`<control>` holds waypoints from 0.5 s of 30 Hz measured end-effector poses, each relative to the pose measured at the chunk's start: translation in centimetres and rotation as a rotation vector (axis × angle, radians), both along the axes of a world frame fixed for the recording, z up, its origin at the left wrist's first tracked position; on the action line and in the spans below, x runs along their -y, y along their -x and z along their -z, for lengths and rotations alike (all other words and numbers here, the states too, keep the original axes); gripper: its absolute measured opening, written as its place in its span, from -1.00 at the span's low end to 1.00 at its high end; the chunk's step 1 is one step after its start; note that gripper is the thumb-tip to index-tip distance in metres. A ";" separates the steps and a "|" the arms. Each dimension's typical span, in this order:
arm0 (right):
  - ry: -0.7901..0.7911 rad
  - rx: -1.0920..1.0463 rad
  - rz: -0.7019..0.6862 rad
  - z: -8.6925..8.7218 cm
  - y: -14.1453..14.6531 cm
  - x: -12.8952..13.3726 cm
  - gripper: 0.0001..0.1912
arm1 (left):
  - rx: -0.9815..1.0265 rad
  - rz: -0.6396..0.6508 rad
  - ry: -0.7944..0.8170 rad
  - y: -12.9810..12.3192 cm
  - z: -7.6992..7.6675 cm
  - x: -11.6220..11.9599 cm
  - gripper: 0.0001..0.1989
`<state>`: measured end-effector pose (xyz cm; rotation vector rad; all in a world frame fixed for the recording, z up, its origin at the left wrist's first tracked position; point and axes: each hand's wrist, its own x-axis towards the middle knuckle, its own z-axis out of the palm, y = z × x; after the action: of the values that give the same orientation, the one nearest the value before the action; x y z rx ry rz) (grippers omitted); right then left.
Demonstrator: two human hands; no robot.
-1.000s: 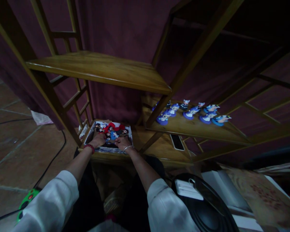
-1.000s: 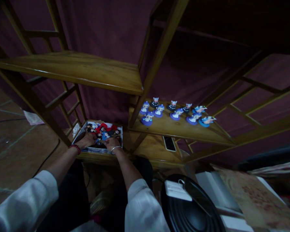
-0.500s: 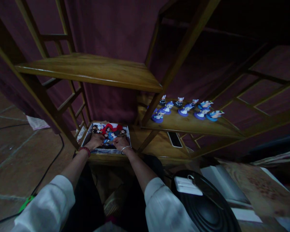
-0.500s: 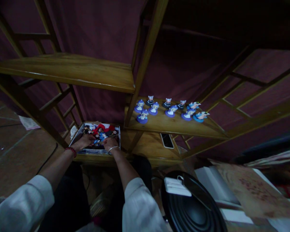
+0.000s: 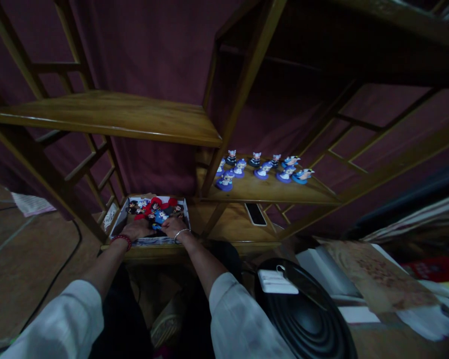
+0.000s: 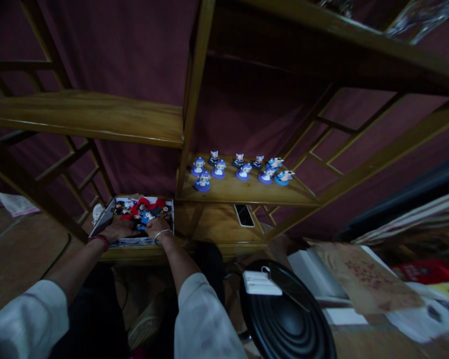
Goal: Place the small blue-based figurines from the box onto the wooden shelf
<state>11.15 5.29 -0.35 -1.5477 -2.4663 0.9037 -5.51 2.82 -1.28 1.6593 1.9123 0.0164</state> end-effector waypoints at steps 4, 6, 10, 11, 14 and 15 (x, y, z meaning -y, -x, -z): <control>-0.013 -0.009 -0.039 0.5 0.0 -0.2 -0.81 | -0.091 0.078 0.059 -0.3 -0.1 -0.4 -0.65; -0.019 -0.017 -0.041 0.7 0.0 -0.3 -0.81 | -0.109 0.120 0.061 -0.5 -0.2 -0.5 -0.67; -0.013 -0.029 -0.033 0.8 -0.2 -0.4 -0.81 | -0.136 0.160 0.062 -0.9 -0.2 -0.7 -0.72; -0.003 -0.034 -0.033 0.8 -0.2 -0.4 -0.81 | -0.139 0.171 0.057 -0.9 -0.3 -0.7 -0.74; 0.027 -0.060 -0.035 0.8 -0.2 -0.6 -0.82 | -0.124 0.175 0.040 -0.7 -0.4 -0.9 -0.79; 0.040 -0.074 -0.028 0.9 -0.2 -0.7 -0.82 | -0.097 0.158 0.034 -0.6 -0.5 -1.0 -0.80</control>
<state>11.32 5.98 -1.21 -1.4673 -2.4387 1.0015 -4.88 3.80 -0.82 1.8123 1.8346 -0.1613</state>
